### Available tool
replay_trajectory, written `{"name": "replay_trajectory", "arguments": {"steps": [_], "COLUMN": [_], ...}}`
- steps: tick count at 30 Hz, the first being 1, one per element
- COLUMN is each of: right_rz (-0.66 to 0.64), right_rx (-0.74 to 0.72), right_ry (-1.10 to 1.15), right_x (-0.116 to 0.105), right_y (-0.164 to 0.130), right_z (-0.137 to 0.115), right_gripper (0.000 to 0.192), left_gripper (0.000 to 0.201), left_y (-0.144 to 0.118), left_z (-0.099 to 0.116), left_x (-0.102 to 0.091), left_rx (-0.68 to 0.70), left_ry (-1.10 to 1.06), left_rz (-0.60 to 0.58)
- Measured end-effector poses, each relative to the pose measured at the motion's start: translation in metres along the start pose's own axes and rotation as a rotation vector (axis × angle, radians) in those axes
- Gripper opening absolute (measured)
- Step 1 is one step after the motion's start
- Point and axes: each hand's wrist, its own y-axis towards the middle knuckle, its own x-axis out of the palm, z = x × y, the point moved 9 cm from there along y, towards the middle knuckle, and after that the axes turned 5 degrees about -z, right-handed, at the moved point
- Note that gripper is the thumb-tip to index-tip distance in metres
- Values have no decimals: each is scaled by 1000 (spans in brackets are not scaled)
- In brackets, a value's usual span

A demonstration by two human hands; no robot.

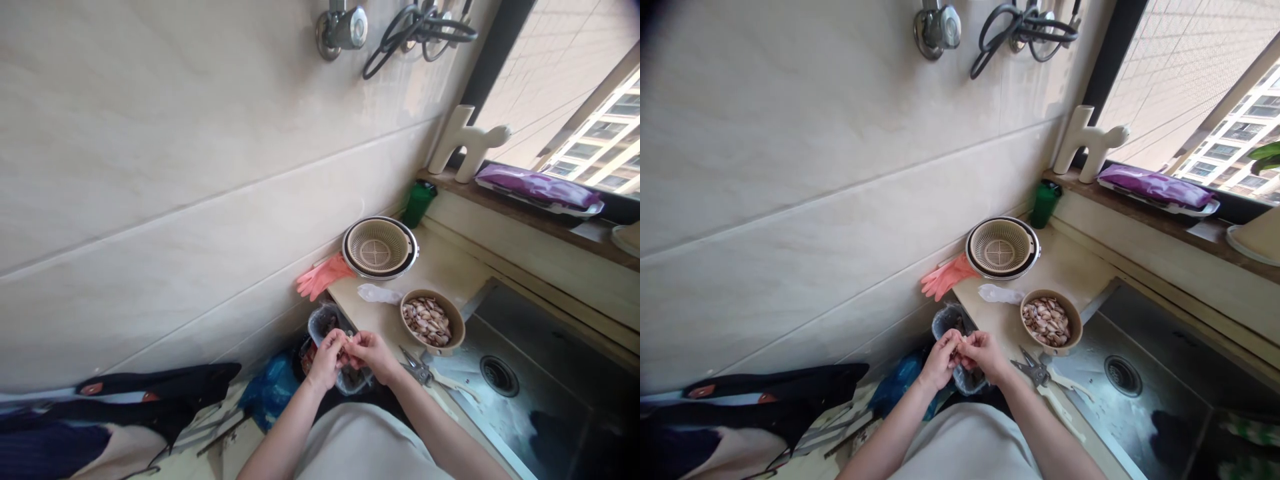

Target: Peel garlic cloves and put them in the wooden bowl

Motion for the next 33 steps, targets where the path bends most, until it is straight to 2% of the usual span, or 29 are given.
{"name": "replay_trajectory", "arguments": {"steps": [3, 6, 8, 11, 13, 15, 19, 23, 25, 29, 31, 33], "right_rz": [3, 122, 123, -6, -50, -21, 123, 142, 96, 1, 38, 87], "right_rx": [44, -4, -34, -6, 8, -11, -86, -170, -178, -122, -126, -149], "right_ry": [-33, -220, -256, -90, 20, 26, -293, -633, -615, -356, -403, -544], "right_x": [-3, -14, -13, -1, 4, 1, -14, -14, -11, -7, -8, -9], "right_y": [0, -2, -3, -5, -6, -5, -2, -3, -3, -2, -4, -6], "right_z": [4, -1, -6, -4, -2, -1, -2, -12, -10, 3, 3, -2], "right_gripper": [46, 44, 41, 42, 44, 44, 32, 16, 14, 18, 19, 17], "left_gripper": [33, 30, 30, 32, 33, 32, 28, 28, 25, 24, 23, 21], "left_y": [0, -2, -2, -2, -3, -4, -5, -4, -4, -5, -6, -7], "left_z": [6, 18, 14, 5, 11, 20, 30, 23, 21, 18, 12, 7], "left_x": [0, -2, -2, -1, -5, -10, -9, -7, -11, -15, -15, -18], "left_rx": [40, 148, 119, 43, 79, 128, 128, 48, 31, -9, -49, -64], "left_ry": [182, 428, 399, 191, 121, 134, 255, 443, 505, 468, 432, 425], "left_rz": [-17, 15, 6, -17, 32, 76, 31, -66, -48, -33, -30, 14]}}
